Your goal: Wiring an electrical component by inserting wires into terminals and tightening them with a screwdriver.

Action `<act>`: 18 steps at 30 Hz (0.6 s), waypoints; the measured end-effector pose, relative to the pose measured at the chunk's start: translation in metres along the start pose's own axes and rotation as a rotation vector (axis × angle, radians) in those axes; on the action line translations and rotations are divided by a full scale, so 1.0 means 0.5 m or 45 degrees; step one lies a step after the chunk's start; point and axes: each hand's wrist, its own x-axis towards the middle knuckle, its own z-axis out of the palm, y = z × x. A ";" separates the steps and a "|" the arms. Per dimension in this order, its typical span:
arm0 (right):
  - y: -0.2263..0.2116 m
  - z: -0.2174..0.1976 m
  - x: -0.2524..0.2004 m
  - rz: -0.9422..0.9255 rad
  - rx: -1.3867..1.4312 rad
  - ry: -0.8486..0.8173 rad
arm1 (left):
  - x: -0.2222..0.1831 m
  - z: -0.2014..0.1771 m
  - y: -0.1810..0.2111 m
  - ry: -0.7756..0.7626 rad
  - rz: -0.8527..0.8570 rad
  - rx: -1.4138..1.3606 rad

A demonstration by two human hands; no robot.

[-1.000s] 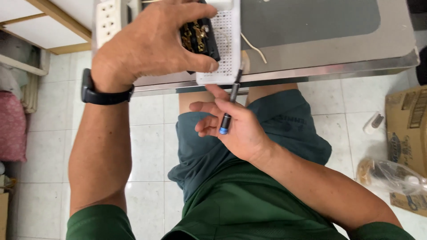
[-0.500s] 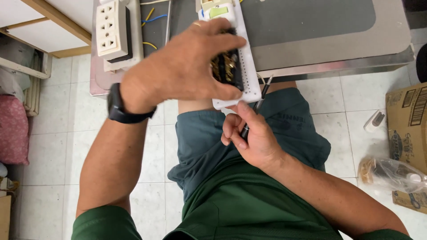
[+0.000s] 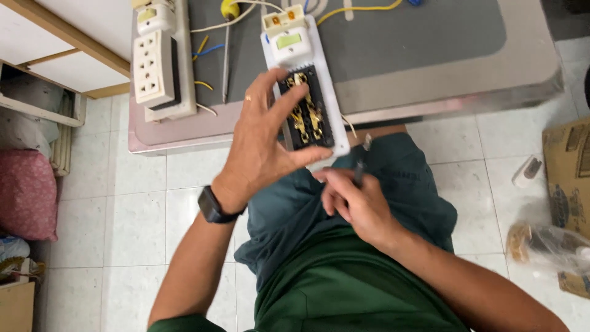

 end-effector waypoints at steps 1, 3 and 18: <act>0.009 -0.016 0.000 0.003 -0.003 -0.008 | -0.005 0.001 -0.001 0.004 -0.008 0.004; 0.025 -0.054 0.003 -0.228 -0.477 -0.054 | -0.013 0.008 -0.004 0.048 0.000 0.139; 0.036 -0.189 0.130 -1.128 -1.676 -0.078 | 0.011 0.031 -0.034 -0.014 -0.216 0.132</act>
